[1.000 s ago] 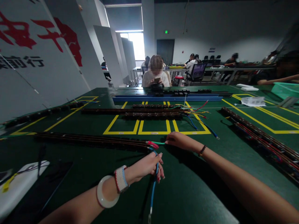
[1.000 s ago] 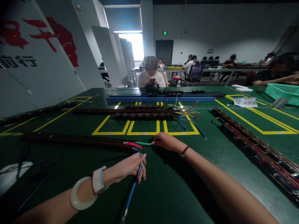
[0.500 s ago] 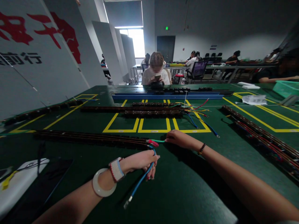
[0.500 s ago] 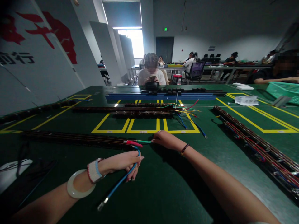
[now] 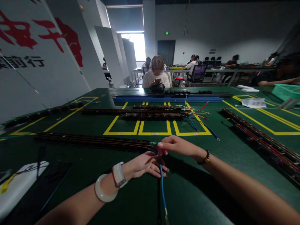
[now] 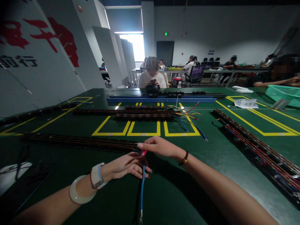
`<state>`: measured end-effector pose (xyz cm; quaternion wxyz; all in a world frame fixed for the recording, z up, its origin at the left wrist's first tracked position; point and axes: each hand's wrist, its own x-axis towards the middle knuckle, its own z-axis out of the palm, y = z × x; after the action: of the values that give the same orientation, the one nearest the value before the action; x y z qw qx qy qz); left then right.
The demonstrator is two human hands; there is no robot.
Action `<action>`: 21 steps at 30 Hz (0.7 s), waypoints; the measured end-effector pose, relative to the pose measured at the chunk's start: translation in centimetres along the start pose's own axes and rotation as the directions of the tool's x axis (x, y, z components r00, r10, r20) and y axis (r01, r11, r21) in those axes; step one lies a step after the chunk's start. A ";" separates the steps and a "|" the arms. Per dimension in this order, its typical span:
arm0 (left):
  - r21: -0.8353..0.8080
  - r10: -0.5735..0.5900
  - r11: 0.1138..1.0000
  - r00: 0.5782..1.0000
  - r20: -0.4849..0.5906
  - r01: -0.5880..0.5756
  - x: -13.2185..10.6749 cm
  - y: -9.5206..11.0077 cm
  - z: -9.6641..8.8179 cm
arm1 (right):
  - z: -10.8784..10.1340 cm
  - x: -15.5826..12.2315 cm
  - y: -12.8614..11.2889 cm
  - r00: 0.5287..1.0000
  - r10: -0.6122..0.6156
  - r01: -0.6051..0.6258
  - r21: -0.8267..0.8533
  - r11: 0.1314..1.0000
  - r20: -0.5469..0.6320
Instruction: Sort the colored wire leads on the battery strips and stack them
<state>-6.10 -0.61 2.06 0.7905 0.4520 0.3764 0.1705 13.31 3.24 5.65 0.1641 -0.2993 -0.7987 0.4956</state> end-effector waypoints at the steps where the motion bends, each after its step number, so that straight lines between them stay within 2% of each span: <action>1: 0.000 -0.022 1.000 1.000 -0.012 0.022 0.1 0.0 0.1 | -0.1 0.0 0.1 1.000 -0.014 0.014 -0.013 1.000 0.027; 4: 0.006 -0.073 0.997 0.997 -0.023 0.074 0.4 0.1 0.2 | -0.8 -0.4 -0.2 0.990 -0.088 0.105 -0.161 0.981 0.109; 7: 0.003 -0.071 0.997 0.997 -0.002 0.071 0.5 0.1 0.0 | -1.6 -1.1 -0.3 0.996 -0.076 0.085 -0.353 0.932 0.042; 10: 0.003 -0.080 0.997 0.997 0.010 0.080 0.6 0.0 -0.4 | -2.6 -1.7 0.7 0.999 0.037 -0.050 -0.459 0.887 -0.038; 15: -0.015 -0.075 0.997 0.997 0.026 0.075 0.4 0.2 -0.4 | -3.4 -1.3 3.1 0.960 0.274 -0.258 -0.561 0.787 -0.058; 17: -0.028 -0.065 0.997 0.998 0.012 0.066 0.4 0.2 -0.3 | -3.2 -1.1 3.2 0.947 0.318 -0.285 -0.580 0.764 -0.047; 21: -0.073 -0.028 0.997 1.000 -0.010 0.027 0.4 0.2 0.0 | -2.6 -1.0 2.4 0.918 0.392 -0.293 -0.572 0.766 0.054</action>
<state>-5.78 -0.26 2.06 0.8066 0.4169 0.3806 0.1756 16.23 5.18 4.75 -0.0920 -0.4315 -0.8498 0.2885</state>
